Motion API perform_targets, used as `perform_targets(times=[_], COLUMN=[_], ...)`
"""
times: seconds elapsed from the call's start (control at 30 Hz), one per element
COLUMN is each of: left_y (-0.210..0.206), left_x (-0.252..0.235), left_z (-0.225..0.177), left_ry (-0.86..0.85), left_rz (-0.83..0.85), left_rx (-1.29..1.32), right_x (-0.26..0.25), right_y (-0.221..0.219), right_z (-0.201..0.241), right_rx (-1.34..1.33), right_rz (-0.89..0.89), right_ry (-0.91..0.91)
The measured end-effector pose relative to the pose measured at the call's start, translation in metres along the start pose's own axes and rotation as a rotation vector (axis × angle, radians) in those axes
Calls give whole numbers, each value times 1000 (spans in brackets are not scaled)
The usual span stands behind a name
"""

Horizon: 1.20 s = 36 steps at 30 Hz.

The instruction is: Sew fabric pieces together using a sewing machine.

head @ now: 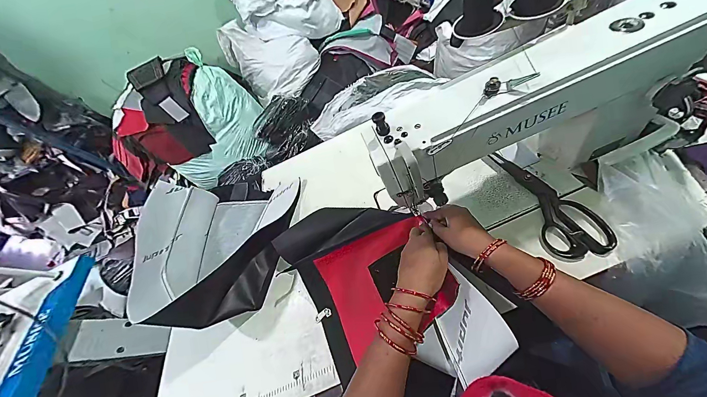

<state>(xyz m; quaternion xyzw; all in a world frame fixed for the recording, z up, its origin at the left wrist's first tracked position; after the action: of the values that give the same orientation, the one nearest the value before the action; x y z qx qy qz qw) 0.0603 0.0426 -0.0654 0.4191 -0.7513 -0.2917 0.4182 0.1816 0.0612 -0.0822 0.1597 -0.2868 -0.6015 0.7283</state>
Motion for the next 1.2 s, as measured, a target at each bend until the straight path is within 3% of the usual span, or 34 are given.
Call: perform_targets(times=[0.3,0.47,0.83,1.2], left_y=[-3,3,20,19], left_x=[0,0,-9,-2], left_z=[-10,-8,35,12], left_ry=[51,40,-201,-94], left_rz=[8,34,28,82], left_rx=[-73,-49,267,115], right_x=[0,-3,16,16], right_y=[5,4,-3,-1], right_z=[-3,-2,-8,-7], right_rx=[13,60,-172,-162], right_rz=[85,83,-67,-14], right_ry=[86,44,-63,-33])
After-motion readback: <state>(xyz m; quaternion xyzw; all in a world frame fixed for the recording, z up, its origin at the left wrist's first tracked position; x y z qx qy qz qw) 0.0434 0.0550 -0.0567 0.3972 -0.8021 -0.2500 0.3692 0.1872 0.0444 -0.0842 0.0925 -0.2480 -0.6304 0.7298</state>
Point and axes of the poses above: each hand's wrist, its own x-axis away from the middle knuckle, its own y-axis out of the back of the hand, z = x × y, the point moved 1 cm from there along -x, towards the middle knuckle, and after that the axes turned 3 degrees about y, right-handed, at the moved point
